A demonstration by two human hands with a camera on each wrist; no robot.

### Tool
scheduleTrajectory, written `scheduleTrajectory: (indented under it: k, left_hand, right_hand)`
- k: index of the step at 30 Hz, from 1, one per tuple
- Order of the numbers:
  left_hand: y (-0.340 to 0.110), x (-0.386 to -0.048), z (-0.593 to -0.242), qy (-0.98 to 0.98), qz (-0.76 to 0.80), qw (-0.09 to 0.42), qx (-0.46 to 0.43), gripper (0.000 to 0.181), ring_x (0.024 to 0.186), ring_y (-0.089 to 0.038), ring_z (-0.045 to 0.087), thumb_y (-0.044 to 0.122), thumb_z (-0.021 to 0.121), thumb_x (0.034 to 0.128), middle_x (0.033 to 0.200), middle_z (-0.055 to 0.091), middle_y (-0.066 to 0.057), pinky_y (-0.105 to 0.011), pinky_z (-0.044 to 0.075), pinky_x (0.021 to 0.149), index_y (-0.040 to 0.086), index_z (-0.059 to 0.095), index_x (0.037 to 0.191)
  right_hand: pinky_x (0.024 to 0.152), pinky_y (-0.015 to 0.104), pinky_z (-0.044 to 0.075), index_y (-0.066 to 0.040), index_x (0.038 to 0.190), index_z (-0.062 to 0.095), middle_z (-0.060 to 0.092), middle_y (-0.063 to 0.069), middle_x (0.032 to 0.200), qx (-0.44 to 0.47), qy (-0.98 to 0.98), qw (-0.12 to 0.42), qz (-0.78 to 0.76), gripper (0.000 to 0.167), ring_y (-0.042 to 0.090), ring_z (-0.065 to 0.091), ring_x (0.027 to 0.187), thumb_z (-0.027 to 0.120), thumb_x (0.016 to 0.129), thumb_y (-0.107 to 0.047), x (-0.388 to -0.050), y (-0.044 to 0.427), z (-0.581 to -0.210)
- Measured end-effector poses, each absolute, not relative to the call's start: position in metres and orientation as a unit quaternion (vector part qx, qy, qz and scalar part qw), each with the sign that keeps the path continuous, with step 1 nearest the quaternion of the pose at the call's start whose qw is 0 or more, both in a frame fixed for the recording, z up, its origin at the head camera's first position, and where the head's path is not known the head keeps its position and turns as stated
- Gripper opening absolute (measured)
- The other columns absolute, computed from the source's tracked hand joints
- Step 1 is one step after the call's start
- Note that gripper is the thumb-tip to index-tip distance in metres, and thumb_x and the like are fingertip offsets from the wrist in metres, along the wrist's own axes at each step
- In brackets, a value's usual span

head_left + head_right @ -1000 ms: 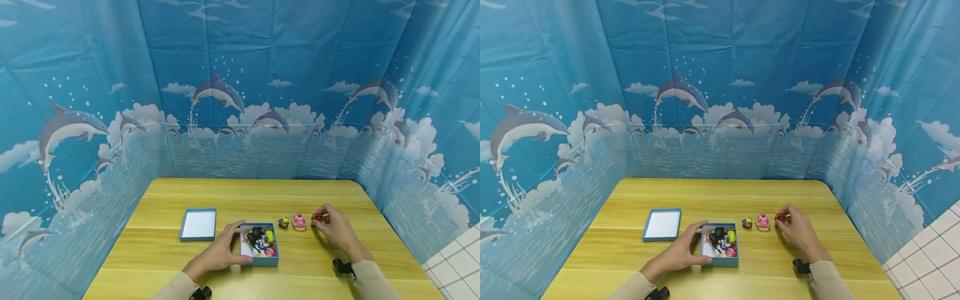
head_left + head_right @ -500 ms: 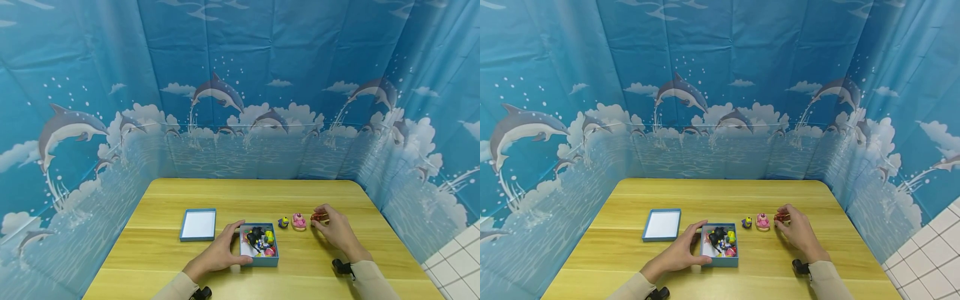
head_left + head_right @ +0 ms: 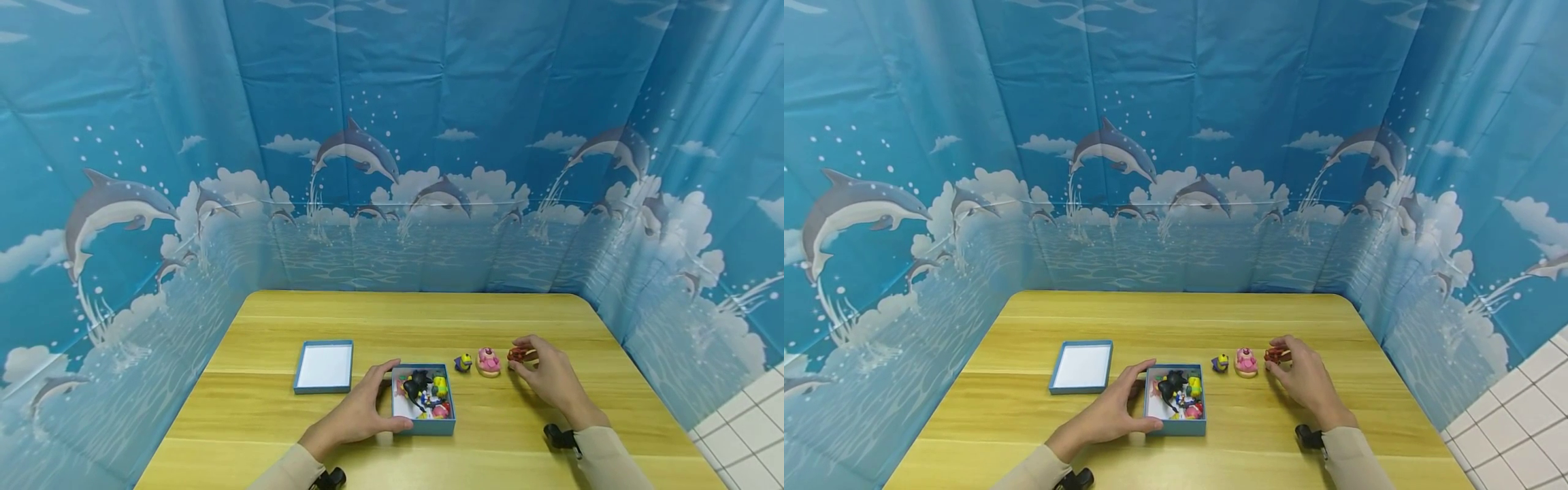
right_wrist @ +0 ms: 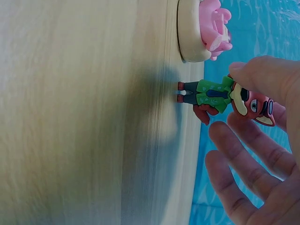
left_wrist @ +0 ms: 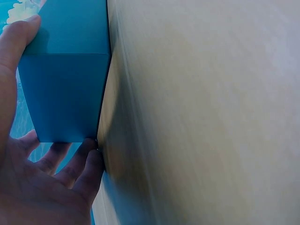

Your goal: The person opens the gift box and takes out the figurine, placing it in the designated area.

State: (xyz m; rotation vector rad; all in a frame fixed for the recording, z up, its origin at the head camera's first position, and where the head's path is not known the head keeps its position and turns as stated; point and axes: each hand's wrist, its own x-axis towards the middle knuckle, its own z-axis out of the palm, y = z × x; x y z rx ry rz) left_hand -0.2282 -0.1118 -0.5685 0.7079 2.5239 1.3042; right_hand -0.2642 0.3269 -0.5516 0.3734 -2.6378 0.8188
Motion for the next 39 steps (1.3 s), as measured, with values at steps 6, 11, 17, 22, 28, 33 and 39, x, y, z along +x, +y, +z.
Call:
scheduleTrajectory:
  k: [6,11,17,22,28,33,39]
  left_hand:
    - [-0.1113,-0.2284,-0.5682,0.858,0.442,0.106,0.24,0.118,0.174,-0.044,0.041,0.061,0.094,0.0959,0.188,0.036,-0.014,-0.076,0.041,0.135,0.027,0.026,0.187]
    - [-0.1113,-0.228,-0.5683,0.857,0.443,0.107,0.24,0.118,0.174,-0.044,0.041,0.061,0.094,0.096,0.188,0.036,-0.014,-0.076,0.041,0.135,0.029,0.026,0.187]
    - [-0.1116,-0.2273,-0.5675,0.855,0.447,0.106,0.24,0.115,0.174,-0.044,0.041,0.06,0.094,0.0964,0.189,0.035,-0.014,-0.075,0.04,0.135,0.036,0.026,0.186]
    - [-0.111,-0.2272,-0.5673,0.858,0.442,0.103,0.24,0.116,0.173,-0.043,0.043,0.062,0.094,0.096,0.188,0.037,-0.014,-0.075,0.041,0.135,0.034,0.026,0.186]
    - [-0.1113,-0.2276,-0.5681,0.858,0.442,0.101,0.241,0.115,0.173,-0.043,0.042,0.062,0.093,0.096,0.188,0.037,-0.014,-0.075,0.041,0.135,0.038,0.026,0.185]
    - [-0.1116,-0.2285,-0.5685,0.858,0.442,0.104,0.241,0.116,0.173,-0.045,0.042,0.061,0.093,0.0962,0.189,0.035,-0.014,-0.076,0.041,0.135,0.032,0.026,0.186]
    - [-0.1119,-0.2289,-0.5686,0.858,0.442,0.105,0.241,0.116,0.173,-0.044,0.042,0.062,0.093,0.0963,0.189,0.035,-0.013,-0.076,0.041,0.135,0.034,0.025,0.186]
  right_hand:
    - [0.091,0.06,0.07,0.004,0.138,0.072,0.082,0.023,0.123,0.131,-0.934,0.175,0.284,0.044,0.041,0.083,0.106,0.092,0.1,-0.004,-0.2643,0.328,-0.5523]
    - [0.089,0.061,0.07,0.004,0.139,0.073,0.08,0.025,0.125,0.13,-0.934,0.179,0.279,0.045,0.043,0.082,0.107,0.093,0.099,-0.005,-0.2631,0.3281,-0.5522]
    - [0.09,0.061,0.069,0.002,0.138,0.075,0.078,0.023,0.125,0.126,-0.935,0.19,0.272,0.046,0.042,0.08,0.111,0.095,0.098,-0.009,-0.2608,0.3278,-0.5524]
    - [0.094,0.066,0.067,-0.001,0.139,0.076,0.076,0.026,0.13,0.123,-0.934,0.193,0.273,0.046,0.046,0.078,0.116,0.095,0.099,-0.013,-0.2591,0.3296,-0.5536]
    - [0.102,0.075,0.062,-0.001,0.142,0.075,0.074,0.029,0.136,0.117,-0.936,0.188,0.275,0.048,0.052,0.075,0.122,0.094,0.102,-0.019,-0.2582,0.3301,-0.554]
    - [0.108,0.078,0.058,0.001,0.144,0.075,0.072,0.031,0.141,0.116,-0.937,0.187,0.272,0.05,0.056,0.071,0.13,0.093,0.102,-0.019,-0.2581,0.3283,-0.5522]
    - [0.11,0.079,0.055,0.001,0.143,0.075,0.073,0.031,0.14,0.124,-0.934,0.205,0.265,0.049,0.057,0.069,0.132,0.094,0.101,-0.017,-0.2578,0.3259,-0.5506]
